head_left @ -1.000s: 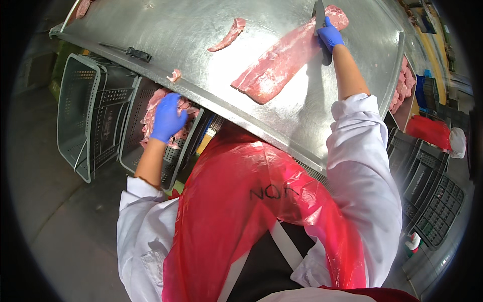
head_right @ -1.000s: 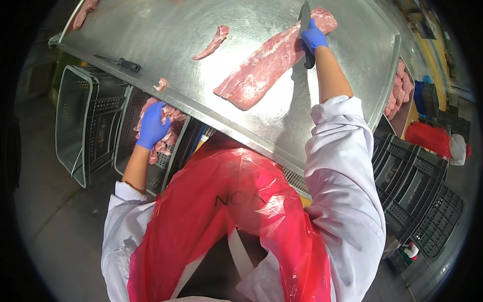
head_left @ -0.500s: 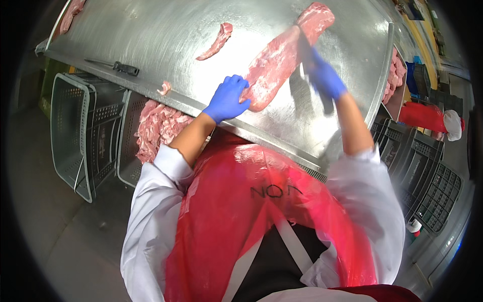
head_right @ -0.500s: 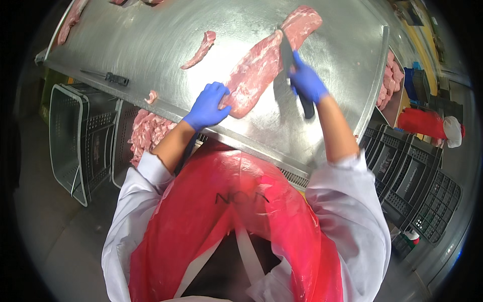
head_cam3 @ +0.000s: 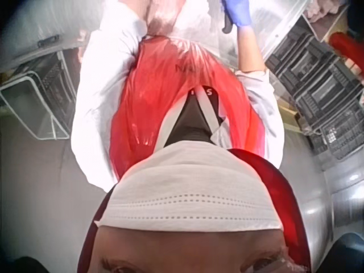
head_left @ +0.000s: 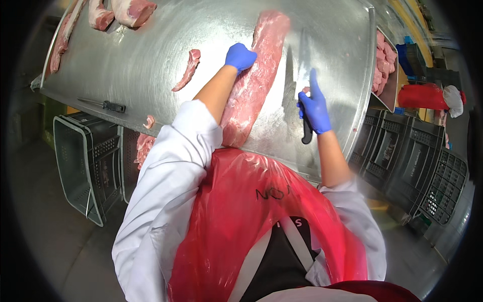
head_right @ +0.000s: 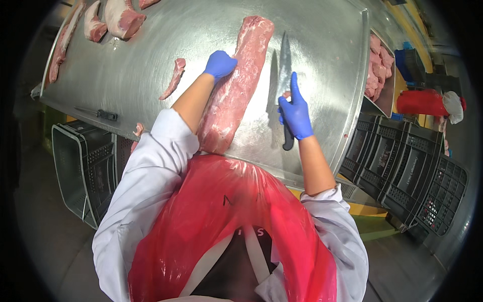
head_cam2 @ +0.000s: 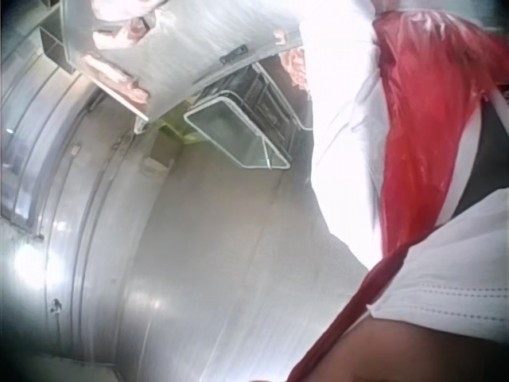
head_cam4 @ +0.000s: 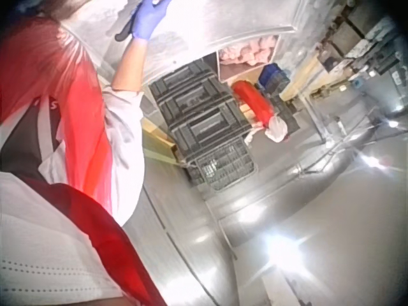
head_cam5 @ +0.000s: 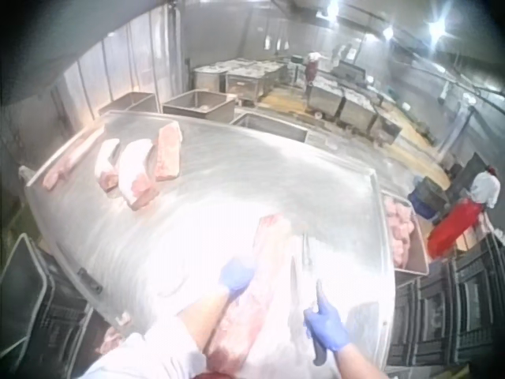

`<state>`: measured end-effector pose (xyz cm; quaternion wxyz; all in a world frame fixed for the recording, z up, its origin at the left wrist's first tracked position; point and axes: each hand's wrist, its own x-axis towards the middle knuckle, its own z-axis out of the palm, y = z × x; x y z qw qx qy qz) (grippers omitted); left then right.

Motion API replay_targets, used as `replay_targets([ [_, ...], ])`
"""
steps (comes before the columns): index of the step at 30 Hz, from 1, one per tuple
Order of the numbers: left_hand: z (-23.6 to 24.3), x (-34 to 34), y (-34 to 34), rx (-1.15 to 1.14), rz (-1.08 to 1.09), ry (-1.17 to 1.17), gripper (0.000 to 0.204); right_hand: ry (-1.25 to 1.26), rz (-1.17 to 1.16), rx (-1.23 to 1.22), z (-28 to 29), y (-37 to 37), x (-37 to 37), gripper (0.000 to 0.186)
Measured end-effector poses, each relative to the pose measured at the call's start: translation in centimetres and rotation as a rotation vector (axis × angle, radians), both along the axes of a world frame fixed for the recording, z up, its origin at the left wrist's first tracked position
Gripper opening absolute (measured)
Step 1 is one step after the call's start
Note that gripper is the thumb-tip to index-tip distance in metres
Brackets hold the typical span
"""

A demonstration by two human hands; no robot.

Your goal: The person uses a knife to trim fat and connective tissue from large cuts of raw meat on a stainless steel table. They repeatedly slice along the meat, remove the trimmed pieces, and place them into a bin below the table. The process involves handling multiple pieces of meat sequentially.

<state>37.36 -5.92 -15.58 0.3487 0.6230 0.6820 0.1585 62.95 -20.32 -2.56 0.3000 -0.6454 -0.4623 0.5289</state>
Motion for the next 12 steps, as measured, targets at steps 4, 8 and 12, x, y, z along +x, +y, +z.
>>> replay_targets([
  [4, 1.7, 0.0, -1.6, 0.025, 0.156, -0.311, 0.025, -0.089, 0.136, 0.029, -3.0, 5.3, -3.7, 0.079],
  [8, 1.4, 0.2, -1.7, 0.064, 0.180, -0.366, 0.023, -0.236, 0.483, -0.061, -3.7, 10.6, -6.1, 0.076],
  [12, 0.7, -0.7, -1.9, 0.085, 0.241, -0.396, 0.020, -0.315, 0.687, -0.108, -1.7, 8.6, -4.4, 0.074],
])
